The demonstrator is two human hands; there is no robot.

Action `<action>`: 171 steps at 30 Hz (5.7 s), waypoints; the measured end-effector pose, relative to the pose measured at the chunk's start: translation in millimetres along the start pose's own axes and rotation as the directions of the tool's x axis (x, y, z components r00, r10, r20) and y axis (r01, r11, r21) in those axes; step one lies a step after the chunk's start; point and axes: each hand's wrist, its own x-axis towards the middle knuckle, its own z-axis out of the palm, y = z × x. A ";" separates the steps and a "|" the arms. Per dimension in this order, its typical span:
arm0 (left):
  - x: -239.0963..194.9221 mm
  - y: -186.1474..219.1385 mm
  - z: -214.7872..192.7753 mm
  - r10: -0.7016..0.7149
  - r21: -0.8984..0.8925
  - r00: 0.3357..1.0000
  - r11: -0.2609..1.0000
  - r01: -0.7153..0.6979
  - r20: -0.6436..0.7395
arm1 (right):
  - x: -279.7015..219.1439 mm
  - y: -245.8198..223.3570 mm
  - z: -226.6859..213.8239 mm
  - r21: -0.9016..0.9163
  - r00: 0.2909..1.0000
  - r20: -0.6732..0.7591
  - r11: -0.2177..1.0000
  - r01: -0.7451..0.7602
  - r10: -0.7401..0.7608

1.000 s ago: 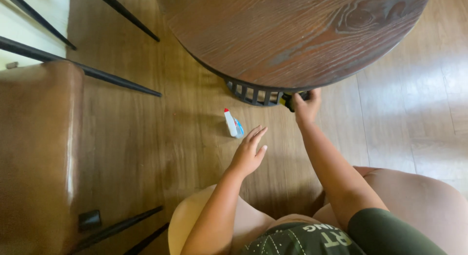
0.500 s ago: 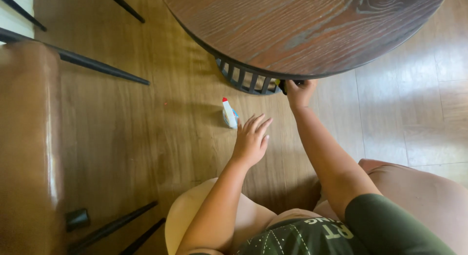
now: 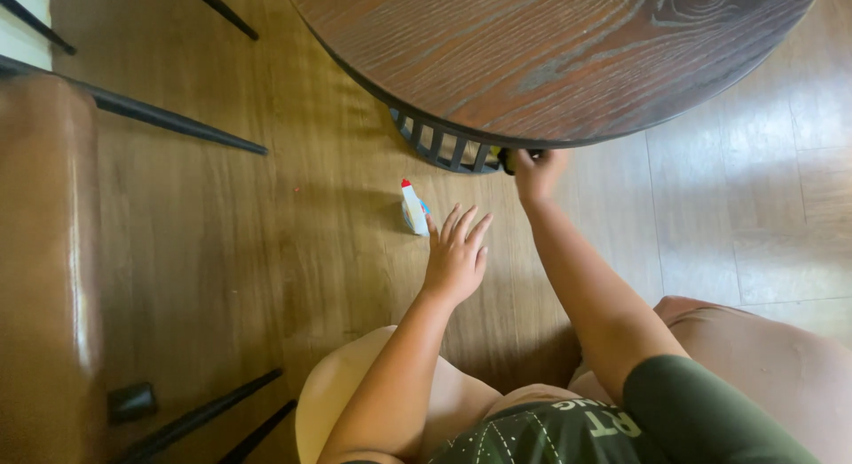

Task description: The person wipes the circular wooden top and the slatted base of a small table using a cloth.

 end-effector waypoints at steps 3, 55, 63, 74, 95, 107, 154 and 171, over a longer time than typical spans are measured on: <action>-0.5 -1.9 2.8 -0.005 0.009 1.000 1.000 0.005 0.017 | 14.6 48.0 9.2 -0.286 0.982 0.108 0.941 0.182 -0.157; 32.4 35.6 111.4 -0.308 0.127 0.942 0.948 0.292 0.137 | 126.0 97.2 -61.5 -0.128 0.416 0.909 0.930 0.345 -0.030; 45.2 44.8 128.4 -0.294 0.139 0.928 0.953 0.268 0.230 | 110.5 94.6 -71.7 -0.155 0.440 0.898 0.913 0.378 -0.030; 52.8 33.0 131.8 -0.296 0.117 0.930 0.954 0.276 0.220 | 119.5 91.9 -70.7 -0.179 0.473 0.880 0.905 0.386 -0.028; 50.6 43.6 123.8 -0.321 0.145 0.918 0.945 0.294 0.233 | 83.4 78.9 -47.5 -0.088 0.329 0.936 0.827 0.555 -0.122; 49.4 53.0 111.2 -0.296 0.111 0.937 0.954 0.279 0.184 | 56.0 68.1 -35.5 -0.068 0.289 0.945 0.773 0.631 -0.153; 34.2 67.7 86.8 -0.199 0.088 0.979 0.977 0.194 0.052 | 56.5 93.0 -42.3 -0.086 0.253 0.776 0.300 0.950 -0.578; 44.1 89.0 81.6 -0.144 0.076 0.989 0.987 0.141 0.034 | 82.4 75.6 -65.1 -0.100 0.317 0.839 0.447 0.889 -0.442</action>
